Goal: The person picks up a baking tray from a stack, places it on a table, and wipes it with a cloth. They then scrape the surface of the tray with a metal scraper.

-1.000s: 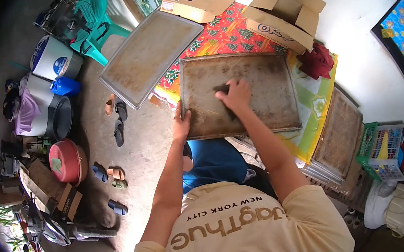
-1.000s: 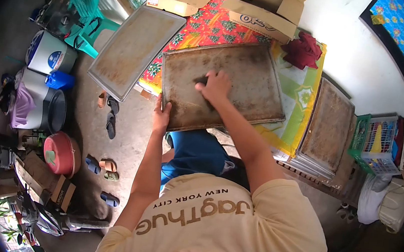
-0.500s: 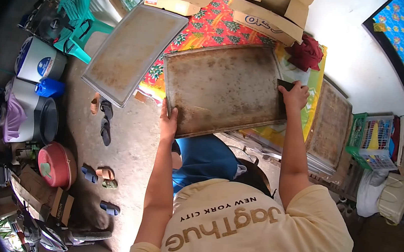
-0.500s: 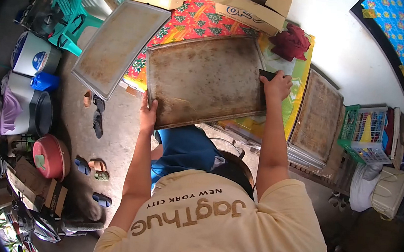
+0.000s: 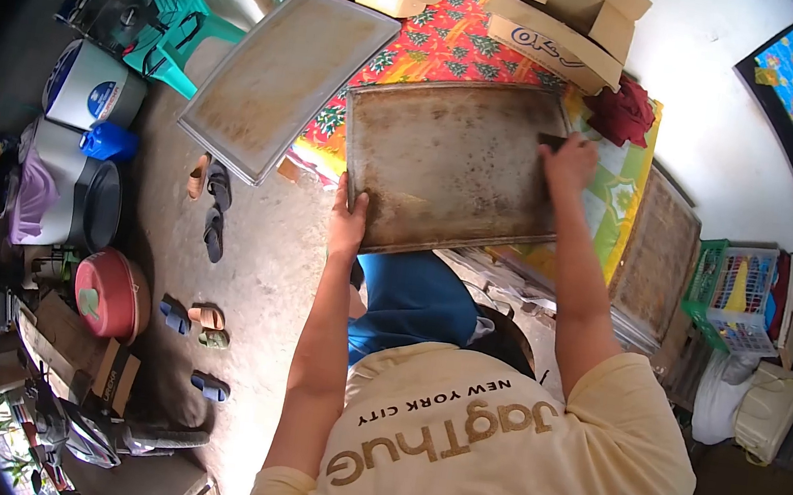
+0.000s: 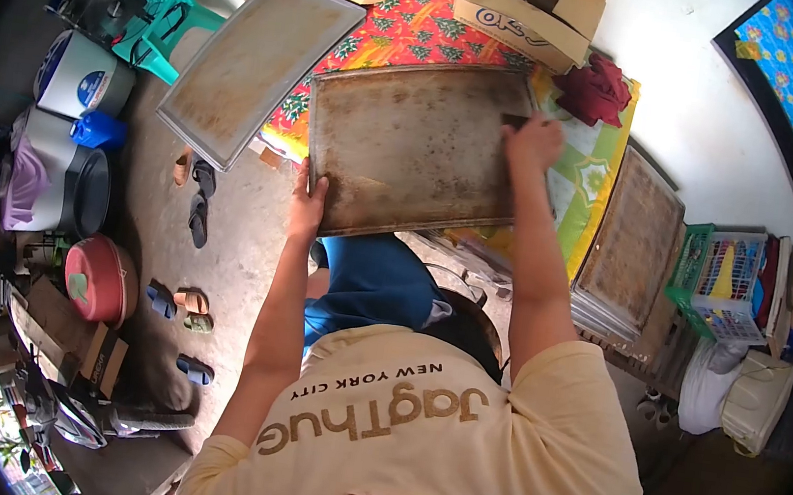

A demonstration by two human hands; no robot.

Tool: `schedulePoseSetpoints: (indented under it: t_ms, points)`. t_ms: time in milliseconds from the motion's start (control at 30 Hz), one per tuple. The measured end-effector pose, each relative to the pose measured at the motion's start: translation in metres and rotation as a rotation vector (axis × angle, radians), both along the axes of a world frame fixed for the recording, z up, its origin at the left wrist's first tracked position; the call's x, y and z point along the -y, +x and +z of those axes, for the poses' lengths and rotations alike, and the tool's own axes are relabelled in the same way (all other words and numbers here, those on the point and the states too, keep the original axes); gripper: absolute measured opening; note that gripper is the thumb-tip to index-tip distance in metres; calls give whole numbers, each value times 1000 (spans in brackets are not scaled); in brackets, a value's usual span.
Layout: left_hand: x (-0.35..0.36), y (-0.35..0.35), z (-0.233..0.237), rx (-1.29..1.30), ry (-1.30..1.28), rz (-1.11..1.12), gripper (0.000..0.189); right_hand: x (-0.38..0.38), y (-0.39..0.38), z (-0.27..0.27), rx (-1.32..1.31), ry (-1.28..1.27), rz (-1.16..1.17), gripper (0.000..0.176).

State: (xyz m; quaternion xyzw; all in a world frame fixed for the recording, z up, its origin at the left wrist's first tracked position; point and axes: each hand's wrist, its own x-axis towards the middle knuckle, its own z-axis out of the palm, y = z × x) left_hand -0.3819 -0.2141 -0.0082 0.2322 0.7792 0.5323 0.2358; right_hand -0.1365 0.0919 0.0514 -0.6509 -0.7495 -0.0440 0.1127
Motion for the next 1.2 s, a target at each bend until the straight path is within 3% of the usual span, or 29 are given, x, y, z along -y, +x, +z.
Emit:
schedulePoseSetpoints:
  t_ms: [33, 133, 267, 333, 567, 800, 1000, 1200]
  points:
    - [0, -1, -2, 3, -1, 3, 62, -12, 8, 6, -20, -25, -96, 62]
    - [-1, -1, -9, -51, 12, 15, 62, -6, -4, 6, -3, -78, -67, 63]
    - [-2, -2, -9, 79, 50, 24, 63, 71, -50, -4, -121, -130, 248, 64]
    - [0, -2, -10, 15, 18, 13, 63, 88, -59, -1, -125, -100, 375, 65]
    - [-1, -1, -16, -57, 28, 14, 62, -52, -6, 1, 41, -8, -105, 70]
    - [0, 0, -5, -14, 34, 8, 63, -109, -19, 5, 27, -60, -132, 71]
    - [-1, 2, -2, 21, 47, 12, 63, -112, -47, -2, 69, 36, 282, 67]
    - [0, 2, -1, 43, 56, 11, 62, -109, -66, 2, 32, 34, 540, 59]
